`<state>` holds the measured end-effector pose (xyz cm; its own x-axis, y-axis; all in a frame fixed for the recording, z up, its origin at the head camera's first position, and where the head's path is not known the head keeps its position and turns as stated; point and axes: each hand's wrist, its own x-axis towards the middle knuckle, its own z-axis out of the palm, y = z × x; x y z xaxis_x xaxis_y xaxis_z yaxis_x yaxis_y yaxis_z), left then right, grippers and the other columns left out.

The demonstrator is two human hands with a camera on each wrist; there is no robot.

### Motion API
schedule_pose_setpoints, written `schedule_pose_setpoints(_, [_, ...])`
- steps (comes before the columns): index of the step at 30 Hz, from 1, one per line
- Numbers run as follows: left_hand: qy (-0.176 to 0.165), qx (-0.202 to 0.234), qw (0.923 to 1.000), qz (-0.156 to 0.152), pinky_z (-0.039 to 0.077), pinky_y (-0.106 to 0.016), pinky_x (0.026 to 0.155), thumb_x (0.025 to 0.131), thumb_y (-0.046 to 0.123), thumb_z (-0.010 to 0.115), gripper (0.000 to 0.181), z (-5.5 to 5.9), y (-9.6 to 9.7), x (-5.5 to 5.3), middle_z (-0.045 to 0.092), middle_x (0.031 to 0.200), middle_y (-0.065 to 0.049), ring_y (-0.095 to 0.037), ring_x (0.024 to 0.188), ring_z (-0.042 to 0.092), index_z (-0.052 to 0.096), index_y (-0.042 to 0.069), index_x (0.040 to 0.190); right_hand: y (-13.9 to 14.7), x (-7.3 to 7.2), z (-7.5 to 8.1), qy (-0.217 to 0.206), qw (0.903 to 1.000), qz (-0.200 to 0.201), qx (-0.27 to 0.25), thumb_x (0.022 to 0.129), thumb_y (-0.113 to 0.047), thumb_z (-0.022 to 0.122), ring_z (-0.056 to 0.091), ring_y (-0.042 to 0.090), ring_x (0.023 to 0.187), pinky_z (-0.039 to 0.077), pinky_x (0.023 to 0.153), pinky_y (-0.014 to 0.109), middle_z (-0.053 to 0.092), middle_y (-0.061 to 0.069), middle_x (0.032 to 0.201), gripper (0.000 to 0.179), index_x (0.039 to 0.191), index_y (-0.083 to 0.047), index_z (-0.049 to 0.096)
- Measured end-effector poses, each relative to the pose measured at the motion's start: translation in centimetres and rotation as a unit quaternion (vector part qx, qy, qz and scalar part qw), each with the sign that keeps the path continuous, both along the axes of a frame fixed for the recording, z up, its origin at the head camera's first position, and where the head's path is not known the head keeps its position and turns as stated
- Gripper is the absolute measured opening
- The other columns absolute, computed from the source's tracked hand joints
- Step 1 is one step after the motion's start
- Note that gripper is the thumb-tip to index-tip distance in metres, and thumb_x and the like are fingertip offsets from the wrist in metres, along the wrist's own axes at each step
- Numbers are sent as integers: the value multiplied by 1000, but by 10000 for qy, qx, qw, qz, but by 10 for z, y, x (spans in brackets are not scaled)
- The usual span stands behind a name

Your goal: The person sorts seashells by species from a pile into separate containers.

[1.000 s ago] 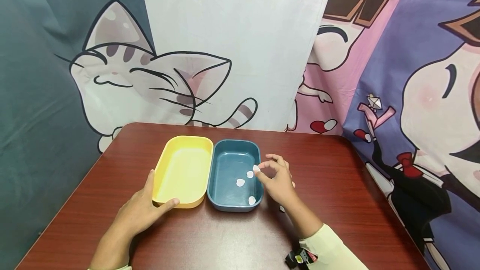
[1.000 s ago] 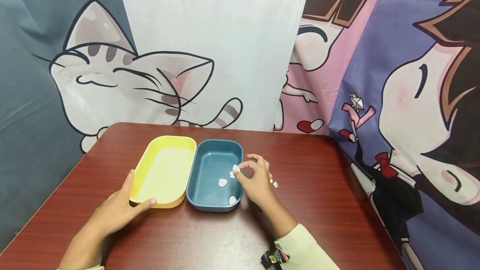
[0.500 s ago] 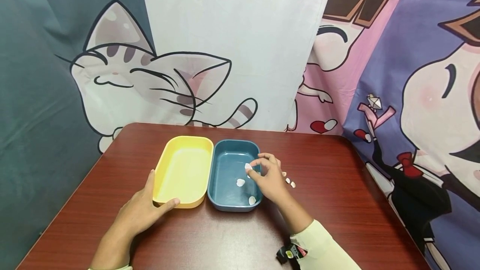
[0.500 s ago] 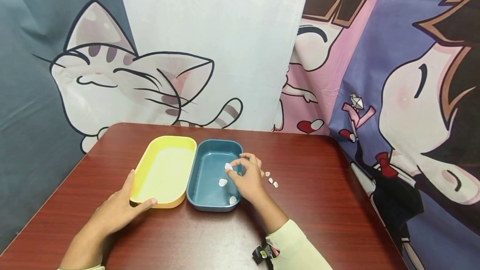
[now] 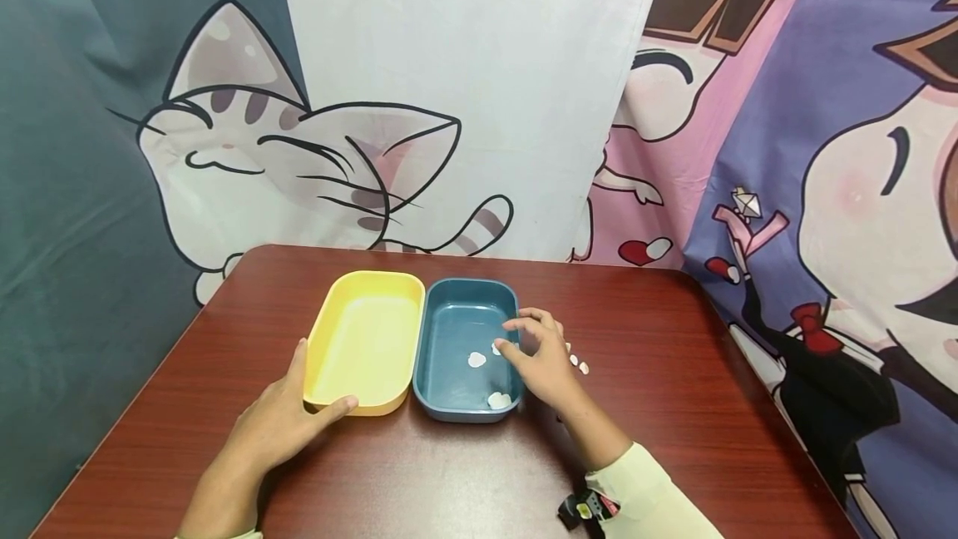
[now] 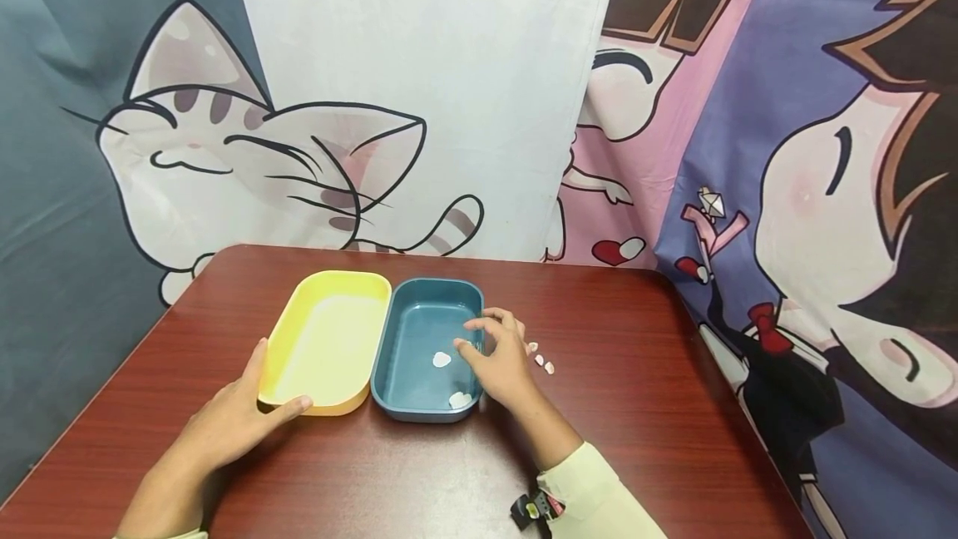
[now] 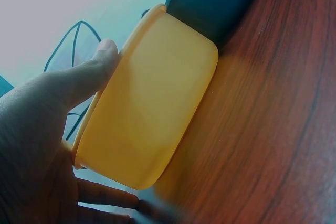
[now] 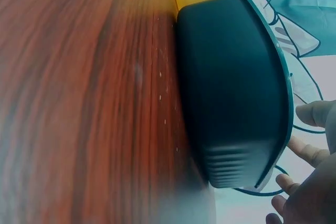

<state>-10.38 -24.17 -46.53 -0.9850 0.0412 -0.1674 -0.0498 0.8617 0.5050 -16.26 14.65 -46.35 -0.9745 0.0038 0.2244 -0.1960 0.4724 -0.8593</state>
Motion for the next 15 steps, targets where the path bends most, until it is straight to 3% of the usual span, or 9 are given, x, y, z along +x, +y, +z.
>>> schedule_pose_setpoints(9, [-41,-36,10000,6,49,-77,99,90,88,62,141,-1,-1,-1,36,169,-40,-60,146,51,-13,3,173,15,2,1,-191,9990,-374,176,94,-23,86,42,37,151,28,110,74,61,9,150,23,115,-12,83])
schedule_pose_setpoints(15, [-10,-18,10000,-1,50,-75,98,90,88,63,141,-2,-1,-2,37,168,-39,-60,145,52,-12,3,174,28,-1,2,-77,9993,-346,116,94,-16,85,45,37,147,37,115,63,63,13,146,22,115,-8,82])
